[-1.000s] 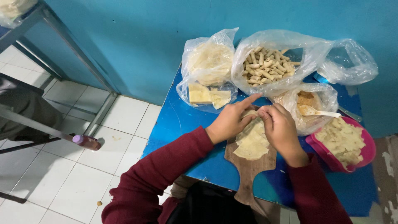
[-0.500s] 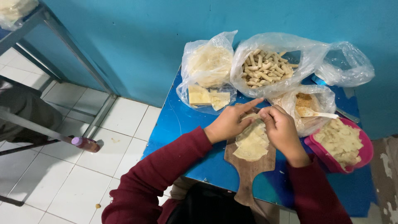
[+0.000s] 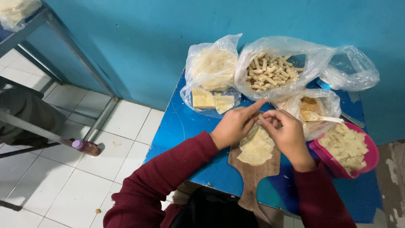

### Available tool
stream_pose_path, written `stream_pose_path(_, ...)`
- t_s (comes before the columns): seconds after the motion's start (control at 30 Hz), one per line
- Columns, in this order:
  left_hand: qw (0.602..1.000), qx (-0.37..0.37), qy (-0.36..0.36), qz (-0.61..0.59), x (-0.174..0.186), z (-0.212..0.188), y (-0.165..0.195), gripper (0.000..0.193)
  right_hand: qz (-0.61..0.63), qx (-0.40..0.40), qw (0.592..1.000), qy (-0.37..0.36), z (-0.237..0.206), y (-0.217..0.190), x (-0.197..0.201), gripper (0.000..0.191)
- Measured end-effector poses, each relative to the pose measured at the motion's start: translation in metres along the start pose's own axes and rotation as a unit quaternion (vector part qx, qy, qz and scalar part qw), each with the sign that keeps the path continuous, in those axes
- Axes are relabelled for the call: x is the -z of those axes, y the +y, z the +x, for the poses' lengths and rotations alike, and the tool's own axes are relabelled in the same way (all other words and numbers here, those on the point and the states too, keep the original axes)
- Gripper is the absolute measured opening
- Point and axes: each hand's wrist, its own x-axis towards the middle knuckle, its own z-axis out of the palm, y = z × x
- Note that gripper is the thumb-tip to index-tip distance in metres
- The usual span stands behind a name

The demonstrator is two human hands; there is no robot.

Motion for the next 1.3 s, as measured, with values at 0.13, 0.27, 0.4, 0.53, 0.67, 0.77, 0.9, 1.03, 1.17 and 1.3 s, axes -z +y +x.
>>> stream_pose_path(0.13,0.999,-0.037,0.003,0.032,0.001,-0.001,0.004,0.069,0.017,0.011,1.000,0.004,-0.001,0.004,-0.001,0.021)
stream_pose_path(0.27,0.999,-0.010,-0.008,0.030,0.002,-0.001,0.004,0.068,0.040,-0.032,0.999,-0.007,-0.003,0.014,-0.003,0.018)
stream_pose_path(0.4,1.000,-0.009,-0.006,-0.011,0.002,-0.001,0.004,0.070,0.167,-0.138,0.976,-0.029,-0.003,0.030,-0.008,0.019)
stream_pose_path(0.53,0.999,0.017,-0.016,-0.035,0.003,0.000,0.003,0.072,0.256,-0.165,0.952,-0.037,0.002,0.041,-0.011,0.019)
stream_pose_path(0.67,1.000,0.031,-0.001,0.002,0.004,0.002,0.003,0.073,0.221,-0.156,0.962,-0.036,0.000,0.041,-0.011,0.020)
stream_pose_path(0.77,0.997,0.031,0.015,0.070,0.003,0.002,0.003,0.075,0.172,-0.142,0.974,-0.032,-0.001,0.040,-0.012,0.020)
stream_pose_path(0.9,0.994,-0.013,0.043,0.104,0.002,0.000,0.002,0.069,0.147,-0.112,0.982,-0.027,-0.002,0.044,-0.017,0.020)
stream_pose_path(1.03,0.999,0.043,-0.005,-0.008,0.003,0.000,-0.001,0.070,0.233,-0.147,0.961,-0.028,-0.002,0.056,-0.022,0.019)
stream_pose_path(1.17,0.997,0.064,-0.010,-0.032,0.001,0.000,-0.001,0.071,0.310,-0.192,0.931,-0.022,-0.003,0.069,-0.024,0.017)
stream_pose_path(1.3,0.996,0.084,-0.008,-0.030,-0.001,0.001,-0.003,0.068,0.361,-0.194,0.912,-0.017,0.000,0.076,-0.023,0.018)
